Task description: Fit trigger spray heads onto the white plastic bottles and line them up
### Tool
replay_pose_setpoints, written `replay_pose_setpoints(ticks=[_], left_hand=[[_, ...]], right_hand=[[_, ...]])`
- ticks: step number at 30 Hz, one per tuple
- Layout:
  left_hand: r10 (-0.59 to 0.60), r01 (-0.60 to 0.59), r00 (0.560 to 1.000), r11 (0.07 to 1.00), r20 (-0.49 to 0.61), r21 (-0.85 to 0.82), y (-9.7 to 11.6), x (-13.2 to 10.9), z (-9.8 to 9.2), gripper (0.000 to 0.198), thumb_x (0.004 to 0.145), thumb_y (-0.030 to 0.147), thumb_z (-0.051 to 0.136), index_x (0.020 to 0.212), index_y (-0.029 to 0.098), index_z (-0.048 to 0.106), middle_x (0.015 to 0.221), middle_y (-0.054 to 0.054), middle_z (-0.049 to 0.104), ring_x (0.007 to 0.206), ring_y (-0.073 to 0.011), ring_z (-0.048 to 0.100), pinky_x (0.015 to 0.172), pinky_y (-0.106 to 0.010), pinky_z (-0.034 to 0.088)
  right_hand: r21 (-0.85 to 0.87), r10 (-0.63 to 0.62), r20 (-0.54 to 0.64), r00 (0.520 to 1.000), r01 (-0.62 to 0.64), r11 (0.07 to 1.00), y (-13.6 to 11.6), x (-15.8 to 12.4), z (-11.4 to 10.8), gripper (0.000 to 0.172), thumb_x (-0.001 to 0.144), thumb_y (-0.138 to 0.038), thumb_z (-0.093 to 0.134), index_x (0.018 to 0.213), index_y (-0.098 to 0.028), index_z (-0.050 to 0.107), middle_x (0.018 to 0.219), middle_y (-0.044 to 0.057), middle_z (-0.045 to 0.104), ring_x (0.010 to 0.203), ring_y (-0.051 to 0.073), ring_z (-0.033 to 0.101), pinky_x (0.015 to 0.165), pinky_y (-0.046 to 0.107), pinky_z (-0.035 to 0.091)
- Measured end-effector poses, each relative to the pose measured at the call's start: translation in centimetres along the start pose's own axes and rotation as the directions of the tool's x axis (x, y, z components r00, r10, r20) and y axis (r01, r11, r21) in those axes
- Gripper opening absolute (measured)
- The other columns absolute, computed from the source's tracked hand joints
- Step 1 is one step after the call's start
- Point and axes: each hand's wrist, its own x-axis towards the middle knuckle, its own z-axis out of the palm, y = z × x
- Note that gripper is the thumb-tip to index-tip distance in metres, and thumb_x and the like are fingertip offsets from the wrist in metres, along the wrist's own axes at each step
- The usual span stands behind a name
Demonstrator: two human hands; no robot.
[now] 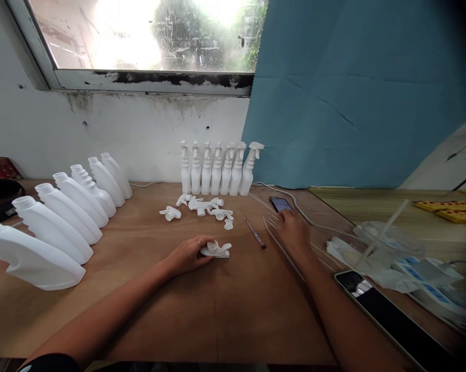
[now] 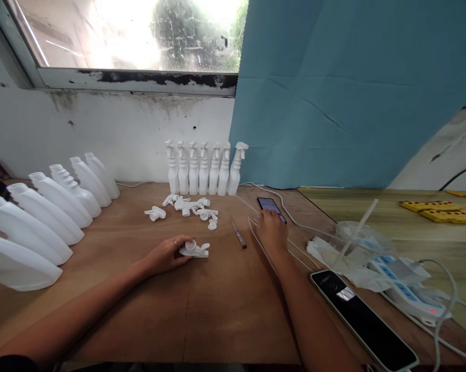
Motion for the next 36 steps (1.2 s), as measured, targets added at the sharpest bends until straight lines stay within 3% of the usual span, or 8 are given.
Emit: replay_pose_setpoints(ticks=[4, 7, 9, 13, 16, 21, 24, 36], left_hand=[[-0.030, 0.030, 1.000, 0.998, 0.010, -0.059, 0.3, 0.2, 0.1, 0.034, 0.080, 0.029, 0.059, 0.112, 0.023, 0.052, 0.096, -0.001, 0.064, 0.079, -0.0148, 0.060, 0.068, -0.023, 0.045], [-0.012, 0.013, 1.000, 0.997, 0.017, -0.075, 0.2, 0.3, 0.2, 0.036, 0.078, 0.029, 0.061, 0.112, 0.022, 0.053, 0.100, -0.002, 0.064, 0.082, -0.0154, 0.060, 0.071, -0.023, 0.045], [-0.013, 0.014, 1.000, 0.997, 0.015, -0.075, 0.1, 0.3, 0.3, 0.037, 0.078, 0.029, 0.061, 0.114, 0.021, 0.053, 0.100, -0.003, 0.064, 0.083, -0.0156, 0.060, 0.071, -0.023, 0.045], [-0.010, 0.010, 1.000, 0.998, 0.005, -0.056, 0.0, 0.2, 0.3, 0.040, 0.078, 0.029, 0.061, 0.117, 0.022, 0.052, 0.099, -0.003, 0.064, 0.082, -0.0157, 0.060, 0.072, -0.024, 0.045], [-0.002, 0.001, 1.000, 0.998, -0.004, -0.062, 0.2, 0.1, 0.2, 0.040, 0.079, 0.028, 0.060, 0.118, 0.022, 0.052, 0.103, -0.003, 0.064, 0.086, -0.0159, 0.060, 0.076, -0.024, 0.045], [-0.014, 0.015, 1.000, 0.998, 0.009, -0.065, 1.0, 0.4, 0.2, 0.031, 0.078, 0.025, 0.060, 0.109, 0.021, 0.056, 0.095, -0.001, 0.064, 0.081, -0.0147, 0.058, 0.072, -0.022, 0.044], [0.008, -0.006, 1.000, 0.996, 0.013, -0.088, 1.4, 0.6, 0.3, 0.025, 0.080, 0.024, 0.059, 0.105, 0.021, 0.059, 0.093, -0.001, 0.065, 0.080, -0.0145, 0.058, 0.072, -0.022, 0.043], [0.034, -0.032, 0.999, 0.992, 0.016, -0.123, 0.6, 0.6, 0.7, 0.047, 0.078, 0.026, 0.064, 0.123, 0.023, 0.054, 0.114, -0.004, 0.064, 0.099, -0.0198, 0.059, 0.085, -0.027, 0.045]], right_hand=[[0.542, 0.102, -0.331, 0.938, 0.101, 0.834, -2.7, -0.7, -3.0, 0.019, 0.091, -0.031, 0.044, 0.104, -0.019, 0.049, 0.083, 0.005, 0.061, 0.063, 0.016, 0.058, 0.059, 0.028, 0.043], [0.896, 0.106, -0.224, 0.969, 0.162, 0.413, -5.5, -2.0, -3.6, 0.019, 0.094, -0.037, 0.040, 0.108, -0.025, 0.038, 0.079, -0.001, 0.058, 0.047, 0.010, 0.052, 0.046, 0.023, 0.041], [0.953, -0.046, -0.063, 0.997, 0.074, 0.295, -6.8, -2.9, -2.7, 0.019, 0.092, -0.039, 0.043, 0.104, -0.025, 0.039, 0.076, -0.002, 0.059, 0.045, 0.010, 0.053, 0.044, 0.022, 0.041], [0.877, -0.450, 0.241, 0.860, 0.007, 0.481, -7.0, -3.9, 0.6, 0.013, 0.084, -0.032, 0.054, 0.090, -0.021, 0.051, 0.071, -0.002, 0.060, 0.053, 0.012, 0.056, 0.052, 0.025, 0.045], [0.843, -0.529, 0.356, 0.770, -0.020, 0.538, -6.4, -4.0, 1.8, 0.009, 0.081, -0.029, 0.056, 0.080, -0.020, 0.053, 0.067, -0.002, 0.058, 0.055, 0.012, 0.054, 0.054, 0.025, 0.044], [0.963, -0.381, 0.223, 0.897, -0.144, 0.226, -7.7, -4.0, 0.3, 0.015, 0.088, -0.036, 0.051, 0.090, -0.023, 0.045, 0.083, 0.001, 0.061, 0.061, 0.014, 0.059, 0.054, 0.026, 0.045], [0.986, -0.386, 0.152, 0.910, -0.115, 0.117, -9.4, -4.7, -0.7, 0.015, 0.088, -0.035, 0.052, 0.092, -0.024, 0.044, 0.087, 0.002, 0.062, 0.070, 0.015, 0.060, 0.062, 0.028, 0.047], [0.888, -0.554, 0.145, 0.820, 0.139, 0.438, -10.8, -6.3, -1.8, 0.008, 0.091, -0.028, 0.047, 0.089, -0.021, 0.050, 0.080, 0.002, 0.060, 0.070, 0.016, 0.057, 0.065, 0.028, 0.044]])
